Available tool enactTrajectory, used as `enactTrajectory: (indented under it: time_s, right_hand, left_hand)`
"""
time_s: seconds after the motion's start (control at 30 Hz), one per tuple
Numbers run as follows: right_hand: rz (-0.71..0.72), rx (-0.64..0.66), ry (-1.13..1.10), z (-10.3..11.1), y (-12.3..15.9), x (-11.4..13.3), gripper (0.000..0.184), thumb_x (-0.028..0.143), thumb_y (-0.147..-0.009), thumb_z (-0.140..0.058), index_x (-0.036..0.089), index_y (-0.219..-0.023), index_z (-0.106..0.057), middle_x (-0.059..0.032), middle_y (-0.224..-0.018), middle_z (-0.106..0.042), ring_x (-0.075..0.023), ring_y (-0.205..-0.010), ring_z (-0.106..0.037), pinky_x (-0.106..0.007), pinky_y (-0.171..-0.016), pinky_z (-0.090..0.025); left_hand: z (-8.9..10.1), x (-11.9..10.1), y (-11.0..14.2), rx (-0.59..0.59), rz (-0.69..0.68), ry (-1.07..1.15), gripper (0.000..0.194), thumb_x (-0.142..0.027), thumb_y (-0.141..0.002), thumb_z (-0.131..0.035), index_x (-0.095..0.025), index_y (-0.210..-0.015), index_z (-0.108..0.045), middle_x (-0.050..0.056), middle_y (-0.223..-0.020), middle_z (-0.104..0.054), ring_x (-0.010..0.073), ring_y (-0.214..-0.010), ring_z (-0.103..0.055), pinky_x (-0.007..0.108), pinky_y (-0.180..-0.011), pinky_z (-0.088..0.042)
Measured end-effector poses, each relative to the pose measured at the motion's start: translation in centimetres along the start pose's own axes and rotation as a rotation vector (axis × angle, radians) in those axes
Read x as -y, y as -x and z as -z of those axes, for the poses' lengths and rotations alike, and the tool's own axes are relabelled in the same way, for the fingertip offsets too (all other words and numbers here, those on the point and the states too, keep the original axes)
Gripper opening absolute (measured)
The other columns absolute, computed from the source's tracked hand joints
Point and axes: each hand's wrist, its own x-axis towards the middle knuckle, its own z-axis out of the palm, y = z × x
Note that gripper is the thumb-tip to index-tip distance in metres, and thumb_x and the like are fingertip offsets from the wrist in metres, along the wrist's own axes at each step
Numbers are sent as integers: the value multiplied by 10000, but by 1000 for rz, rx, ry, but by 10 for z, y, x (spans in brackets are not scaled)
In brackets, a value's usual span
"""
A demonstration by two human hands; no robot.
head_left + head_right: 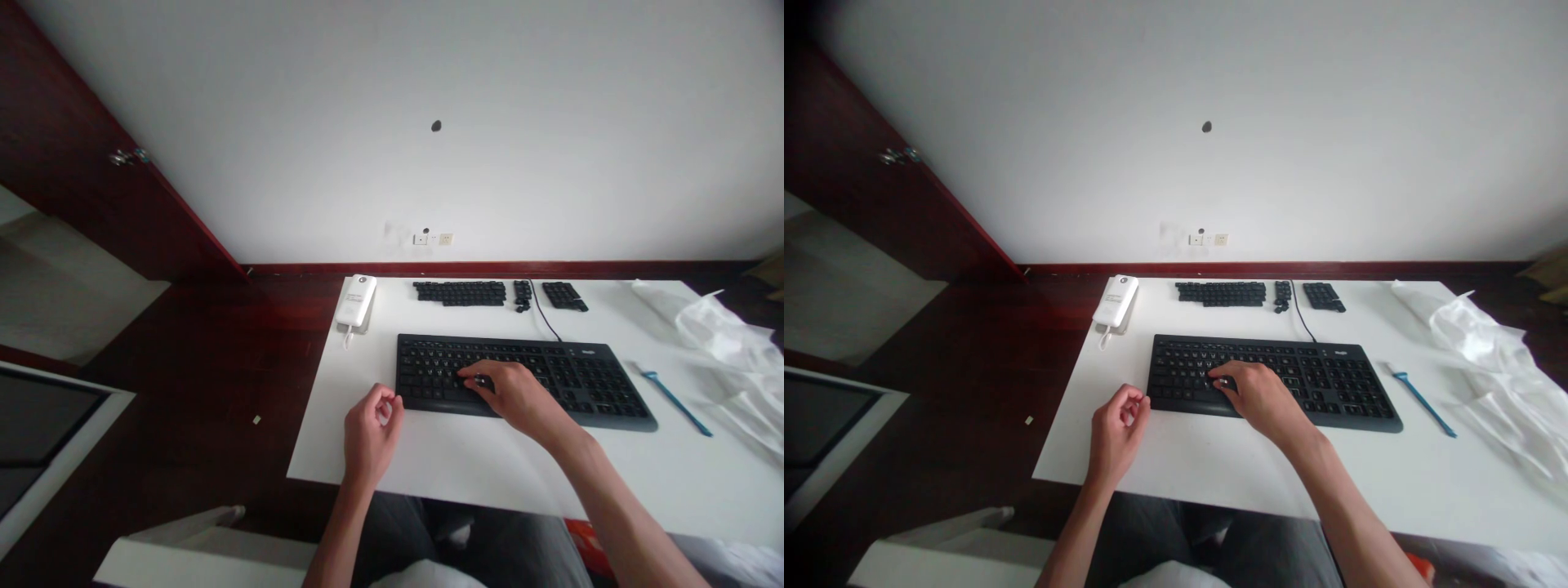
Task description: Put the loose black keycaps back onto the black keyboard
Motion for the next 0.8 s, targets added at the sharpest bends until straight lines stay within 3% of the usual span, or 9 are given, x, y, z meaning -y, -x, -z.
enactTrajectory:
  time_s: [0.4,0.8]
  right_hand:
    - [11,39,81,-1,-3,11,231,212,-990,-655,272,-1180,-773,-5,-1224,-777,-251,-1070,-756,-397,-978,-603]
    - [1,98,252,1,0,25,302,145,-967,-647,283,-1216,-748,4,-1251,-755,-253,-1031,-760,-360,-836,-615]
  left_hand:
    - [-1,3,1,8,6,0,187,-365,-982,-585,-216,-883,-638,-30,-701,-627,113,-634,-566,215,-657,-419]
    - [0,2,1,12,-8,1,198,-370,-987,-579,-217,-873,-629,-27,-701,-625,117,-633,-564,216,-652,-418]
